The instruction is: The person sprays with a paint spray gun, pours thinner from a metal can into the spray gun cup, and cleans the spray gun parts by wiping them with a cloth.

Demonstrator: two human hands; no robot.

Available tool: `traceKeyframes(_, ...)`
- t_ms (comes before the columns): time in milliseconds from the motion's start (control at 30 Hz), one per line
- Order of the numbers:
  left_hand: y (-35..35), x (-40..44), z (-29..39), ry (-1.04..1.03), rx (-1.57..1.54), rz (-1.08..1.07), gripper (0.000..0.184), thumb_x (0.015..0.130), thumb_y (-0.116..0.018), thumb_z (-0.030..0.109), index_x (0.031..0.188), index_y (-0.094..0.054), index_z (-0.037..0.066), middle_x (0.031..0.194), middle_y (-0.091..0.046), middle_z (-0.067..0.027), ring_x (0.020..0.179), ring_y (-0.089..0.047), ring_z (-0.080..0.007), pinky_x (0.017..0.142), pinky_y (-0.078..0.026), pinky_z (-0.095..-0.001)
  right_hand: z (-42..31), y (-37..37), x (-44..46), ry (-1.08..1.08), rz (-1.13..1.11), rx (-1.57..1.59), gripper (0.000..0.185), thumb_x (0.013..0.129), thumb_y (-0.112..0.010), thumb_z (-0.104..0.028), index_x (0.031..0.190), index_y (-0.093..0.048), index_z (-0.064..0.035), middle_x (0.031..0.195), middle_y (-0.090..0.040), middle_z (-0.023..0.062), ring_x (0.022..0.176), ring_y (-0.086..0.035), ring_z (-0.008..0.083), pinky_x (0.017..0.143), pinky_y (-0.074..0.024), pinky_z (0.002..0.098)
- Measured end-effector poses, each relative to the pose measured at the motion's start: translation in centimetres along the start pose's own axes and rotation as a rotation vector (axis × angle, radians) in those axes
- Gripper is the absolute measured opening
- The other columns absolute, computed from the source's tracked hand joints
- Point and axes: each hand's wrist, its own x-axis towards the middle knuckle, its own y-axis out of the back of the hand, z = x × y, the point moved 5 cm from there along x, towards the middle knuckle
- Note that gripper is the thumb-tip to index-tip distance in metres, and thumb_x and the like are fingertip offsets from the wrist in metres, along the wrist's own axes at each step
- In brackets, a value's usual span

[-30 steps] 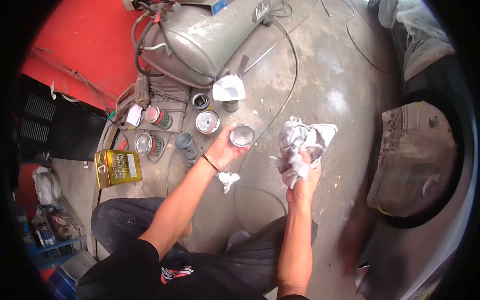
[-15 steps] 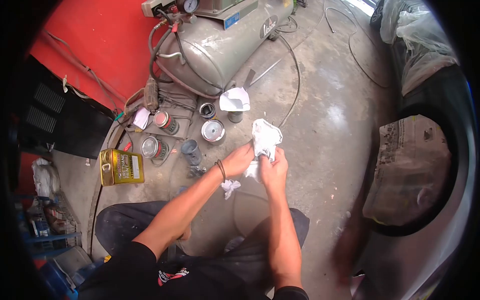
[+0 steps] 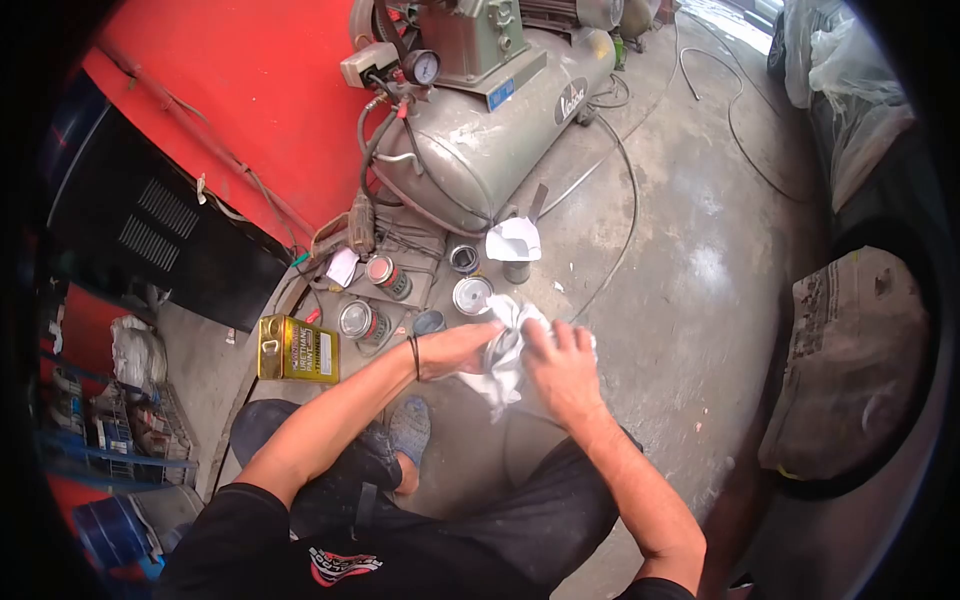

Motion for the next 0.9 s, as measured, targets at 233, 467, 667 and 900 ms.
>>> traceKeyframes(233, 0.2, -4.6, 7.8, -0.438, 0.746, 0.252, 0.051, 0.118, -0.039, 0.034, 0.151, -0.051, -0.001, 0.14, -0.064, -0.0136, 0.133, -0.058, -0.0214, 0.116, -0.042, -0.0348, -0.6, 2.2, 3.3, -0.493, -0.052, 0.576, 0.016, 0.084, -0.071, -0.01, 0.098, -0.076, -0.0038, 0.116, -0.069, 0.0099, 0.103, -0.065, 0.026, 0.086, -0.0522, 0.0435)
traceKeyframes(467, 3.6, -5.7, 4.4, -0.463, 0.429, 0.23, 0.054, 0.118, -0.036, 0.038, 0.156, -0.049, 0.001, 0.146, -0.061, -0.0127, 0.133, -0.058, -0.0213, 0.115, -0.043, -0.0344, -2.4, -0.7, 0.0, -1.099, -0.21, 1.703, 0.023, 0.1, -0.067, -0.011, 0.117, -0.074, 0.0021, 0.096, -0.076, 0.0035, 0.076, -0.068, 0.0114, 0.071, -0.0559, 0.0301)
traceKeyframes(667, 2.7, -8.2, 7.2, -0.357, -0.16, 0.064, 0.061, 0.116, -0.042, 0.052, 0.157, -0.049, 0.008, 0.124, -0.07, -0.0085, 0.102, -0.069, -0.0194, 0.088, -0.058, -0.0395, 1.5, 5.9, 2.1, -0.568, 0.232, 0.95, 0.029, 0.09, -0.07, -0.003, 0.117, -0.076, -0.0069, 0.12, -0.068, 0.0111, 0.105, -0.07, 0.0265, 0.088, -0.0562, 0.0394)
traceKeyframes(900, 0.4, -7.7, 6.9, -0.25, -0.186, 0.039, 0.06, 0.115, -0.049, 0.047, 0.158, -0.048, 0.005, 0.151, -0.061, -0.0081, 0.134, -0.062, -0.0231, 0.109, -0.054, -0.0488, -3.7, 8.6, 6.1, 0.086, 0.156, -0.185, 0.029, 0.081, -0.07, -0.022, 0.109, -0.075, -0.0161, 0.143, -0.06, 0.0091, 0.116, -0.06, 0.03, 0.093, -0.0481, 0.052)
